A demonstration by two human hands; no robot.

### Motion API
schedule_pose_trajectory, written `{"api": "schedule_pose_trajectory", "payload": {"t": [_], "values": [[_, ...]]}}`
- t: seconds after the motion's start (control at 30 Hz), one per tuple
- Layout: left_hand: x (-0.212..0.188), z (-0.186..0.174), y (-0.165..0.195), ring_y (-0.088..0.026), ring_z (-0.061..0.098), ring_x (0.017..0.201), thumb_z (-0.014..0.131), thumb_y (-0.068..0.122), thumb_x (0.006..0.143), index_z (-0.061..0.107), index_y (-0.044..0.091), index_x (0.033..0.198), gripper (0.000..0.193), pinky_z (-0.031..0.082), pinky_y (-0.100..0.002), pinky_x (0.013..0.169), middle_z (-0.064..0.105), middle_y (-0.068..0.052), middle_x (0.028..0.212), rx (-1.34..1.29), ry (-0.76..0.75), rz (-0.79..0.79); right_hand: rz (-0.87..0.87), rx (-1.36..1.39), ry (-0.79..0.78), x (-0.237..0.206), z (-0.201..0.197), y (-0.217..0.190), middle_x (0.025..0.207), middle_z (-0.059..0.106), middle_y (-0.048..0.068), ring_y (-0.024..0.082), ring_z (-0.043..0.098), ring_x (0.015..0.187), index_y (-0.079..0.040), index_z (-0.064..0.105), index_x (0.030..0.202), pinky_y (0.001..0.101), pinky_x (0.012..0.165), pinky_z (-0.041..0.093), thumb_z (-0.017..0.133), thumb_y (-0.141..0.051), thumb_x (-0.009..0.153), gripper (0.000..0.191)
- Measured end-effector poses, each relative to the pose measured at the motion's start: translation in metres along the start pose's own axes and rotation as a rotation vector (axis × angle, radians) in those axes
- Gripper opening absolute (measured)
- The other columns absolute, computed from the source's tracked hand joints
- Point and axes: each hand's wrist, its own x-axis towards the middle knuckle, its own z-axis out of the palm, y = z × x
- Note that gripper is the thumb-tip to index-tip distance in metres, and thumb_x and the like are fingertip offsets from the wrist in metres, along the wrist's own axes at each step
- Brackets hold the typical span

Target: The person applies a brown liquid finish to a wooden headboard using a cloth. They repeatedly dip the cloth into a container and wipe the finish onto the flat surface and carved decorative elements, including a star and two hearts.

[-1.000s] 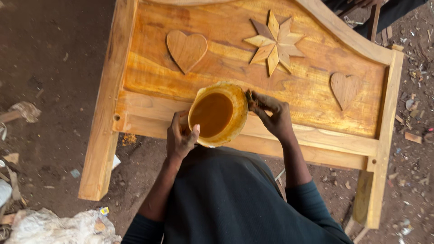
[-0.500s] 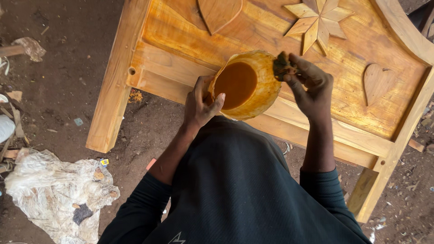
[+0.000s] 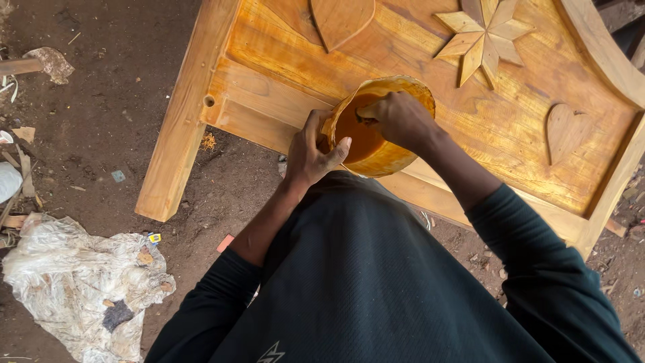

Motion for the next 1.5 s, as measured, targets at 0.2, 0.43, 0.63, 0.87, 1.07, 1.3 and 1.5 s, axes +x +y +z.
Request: {"api": "schedule_pose_trajectory", "payload": {"t": [0.2, 0.43, 0.63, 0.87, 1.07, 1.3, 1.5], "values": [[0.000, -0.002, 0.000, -0.031, 0.077, 0.094, 0.073, 0.053, 0.090, 0.055, 0.006, 0.125, 0.061, 0.061, -0.041, 0.080, 0.073, -0.016, 0.101, 0.023, 0.007, 0.063, -0.126, -0.119, -0.033, 0.033, 0.052, 0.017, 0.084, 0.073, 0.017, 0.034, 0.071, 0.073, -0.014, 0.080, 0.102, 0.0460, 0.070, 0.059, 0.055, -0.015, 0.095, 0.025], [-0.001, -0.002, 0.000, -0.025, 0.075, 0.077, 0.071, 0.059, 0.089, 0.056, 0.005, 0.124, 0.065, 0.060, -0.038, 0.067, 0.071, -0.013, 0.087, 0.041, -0.009, -0.015, -0.045, -0.071, -0.088, 0.059, 0.079, 0.032, 0.086, 0.070, 0.022, 0.039, 0.070, 0.079, -0.005, 0.074, 0.091, 0.0493, 0.074, 0.057, 0.052, -0.019, 0.101, 0.028], [0.000, -0.002, -0.002, -0.018, 0.071, 0.066, 0.065, 0.064, 0.090, 0.056, 0.006, 0.127, 0.070, 0.056, -0.033, 0.056, 0.068, -0.009, 0.077, 0.063, -0.041, -0.028, -0.143, -0.068, 0.032, 0.067, 0.088, 0.031, 0.091, 0.070, 0.021, 0.041, 0.070, 0.083, -0.003, 0.070, 0.099, 0.0507, 0.073, 0.057, 0.052, -0.017, 0.099, 0.022], [-0.003, -0.003, 0.001, -0.011, 0.053, 0.050, 0.064, 0.065, 0.090, 0.056, 0.005, 0.128, 0.071, 0.040, -0.030, 0.048, 0.054, -0.001, 0.058, 0.049, -0.042, -0.084, -0.178, -0.308, -0.024, 0.067, 0.097, 0.033, 0.088, 0.071, 0.019, 0.037, 0.072, 0.084, -0.005, 0.072, 0.090, 0.0479, 0.075, 0.058, 0.056, -0.016, 0.095, 0.020], [-0.004, -0.004, 0.005, -0.011, 0.053, 0.052, 0.064, 0.063, 0.092, 0.056, 0.005, 0.129, 0.069, 0.039, -0.031, 0.049, 0.053, 0.000, 0.060, 0.052, -0.039, -0.077, -0.111, -0.269, -0.078, 0.069, 0.103, 0.035, 0.088, 0.072, 0.017, 0.036, 0.072, 0.085, -0.008, 0.073, 0.087, 0.0468, 0.075, 0.058, 0.058, -0.013, 0.092, 0.017], [-0.001, -0.002, 0.002, -0.016, 0.066, 0.060, 0.062, 0.061, 0.094, 0.055, 0.005, 0.129, 0.066, 0.052, -0.033, 0.058, 0.064, -0.005, 0.070, 0.070, -0.025, -0.034, -0.192, -0.318, 0.005, 0.074, 0.112, 0.041, 0.089, 0.073, 0.016, 0.035, 0.072, 0.086, -0.009, 0.074, 0.090, 0.0456, 0.074, 0.059, 0.059, -0.011, 0.089, 0.015], [-0.002, -0.004, 0.003, -0.017, 0.064, 0.057, 0.061, 0.065, 0.092, 0.057, 0.005, 0.129, 0.070, 0.048, -0.034, 0.054, 0.062, -0.005, 0.064, 0.078, -0.043, -0.067, -0.142, -0.217, 0.015, 0.061, 0.087, 0.030, 0.092, 0.073, 0.017, 0.036, 0.072, 0.087, -0.009, 0.075, 0.092, 0.0450, 0.076, 0.059, 0.062, -0.008, 0.091, 0.013]]}}
